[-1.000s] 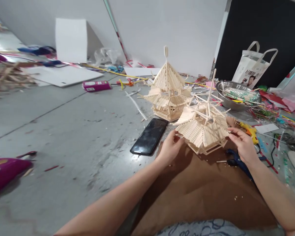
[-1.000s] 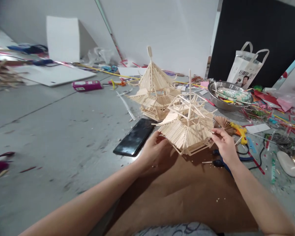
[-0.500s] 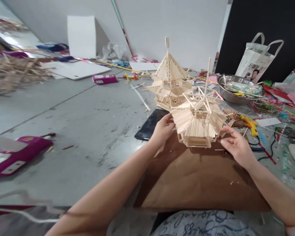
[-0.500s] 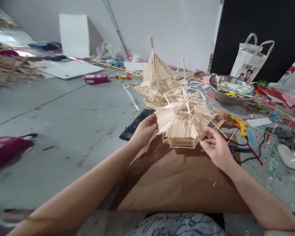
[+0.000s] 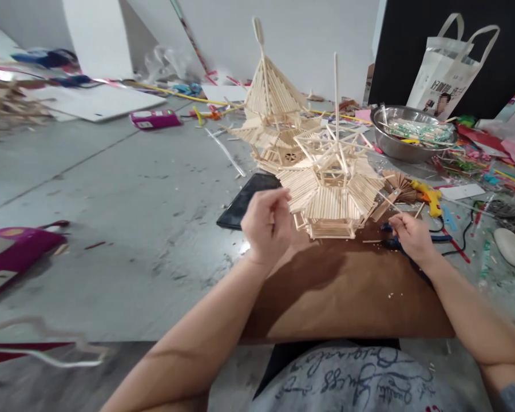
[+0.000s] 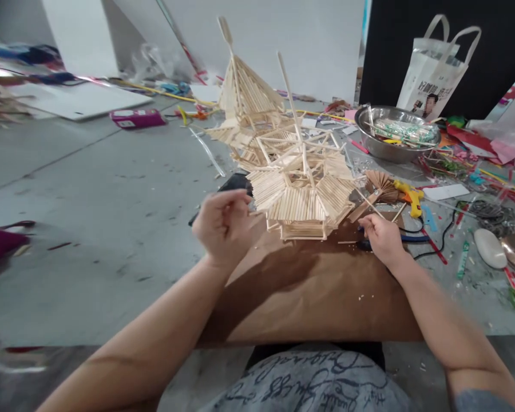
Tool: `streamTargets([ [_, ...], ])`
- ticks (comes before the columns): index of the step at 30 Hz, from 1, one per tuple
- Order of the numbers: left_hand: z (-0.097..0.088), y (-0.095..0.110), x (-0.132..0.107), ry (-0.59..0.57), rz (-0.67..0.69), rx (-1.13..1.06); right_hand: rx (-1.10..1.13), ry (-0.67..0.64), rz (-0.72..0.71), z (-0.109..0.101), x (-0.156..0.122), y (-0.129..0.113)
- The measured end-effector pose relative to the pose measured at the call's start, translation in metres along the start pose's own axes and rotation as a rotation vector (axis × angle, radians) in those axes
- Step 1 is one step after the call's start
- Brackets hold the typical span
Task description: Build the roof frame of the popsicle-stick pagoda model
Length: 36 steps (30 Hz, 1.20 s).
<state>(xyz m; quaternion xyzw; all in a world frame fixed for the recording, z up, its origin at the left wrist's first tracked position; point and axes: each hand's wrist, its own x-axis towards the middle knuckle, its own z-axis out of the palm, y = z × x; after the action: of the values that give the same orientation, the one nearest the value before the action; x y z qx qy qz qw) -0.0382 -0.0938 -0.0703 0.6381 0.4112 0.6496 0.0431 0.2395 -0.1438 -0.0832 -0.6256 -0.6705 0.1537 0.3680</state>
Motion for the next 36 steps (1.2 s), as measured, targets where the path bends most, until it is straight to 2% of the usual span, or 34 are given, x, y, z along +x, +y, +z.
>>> streamTargets([
  [2,-0.001,0.0,-0.006,-0.057,0.207,0.055,-0.171,-0.034,-0.089,0.001,-0.002,0.001],
  [3,-0.003,-0.001,-0.008,-0.049,0.276,0.073,-0.251,-0.056,-0.126,0.002,-0.002,0.001],
  [7,-0.012,-0.007,-0.006,0.009,0.311,0.12,-0.515,-0.188,-0.276,0.004,-0.005,-0.004],
  [10,-0.015,-0.005,-0.008,-0.057,0.368,0.133,-0.669,-0.341,-0.363,0.009,-0.006,-0.013],
  [13,-0.017,0.003,-0.012,-0.127,0.444,0.132,-0.739,-0.471,-0.378,0.012,-0.006,-0.02],
  [16,-0.02,0.012,-0.013,-0.077,0.518,0.158,-0.578,-0.456,-0.38,0.01,-0.008,-0.024],
  [18,-0.022,0.018,-0.011,-0.022,0.556,0.16,-0.342,-0.388,-0.334,0.006,-0.009,-0.027],
  [19,-0.023,0.022,-0.009,-0.03,0.568,0.145,-0.197,-0.35,-0.283,0.003,-0.01,-0.03],
  [21,-0.023,0.033,-0.004,-0.156,0.564,0.093,0.111,-0.298,-0.148,-0.003,-0.011,-0.039],
  [24,-0.019,0.057,0.01,-0.461,0.442,0.032,0.434,-0.323,-0.013,-0.016,-0.006,-0.06],
  [26,-0.015,0.073,0.023,-0.57,0.43,0.078,0.479,-0.351,-0.028,-0.024,0.001,-0.078],
  [30,-0.011,0.094,0.048,-0.631,0.611,0.197,0.365,-0.342,-0.193,-0.037,0.014,-0.108],
  [36,-0.012,0.089,0.074,-0.581,0.75,0.23,0.228,-0.187,-0.323,-0.032,0.027,-0.127],
])
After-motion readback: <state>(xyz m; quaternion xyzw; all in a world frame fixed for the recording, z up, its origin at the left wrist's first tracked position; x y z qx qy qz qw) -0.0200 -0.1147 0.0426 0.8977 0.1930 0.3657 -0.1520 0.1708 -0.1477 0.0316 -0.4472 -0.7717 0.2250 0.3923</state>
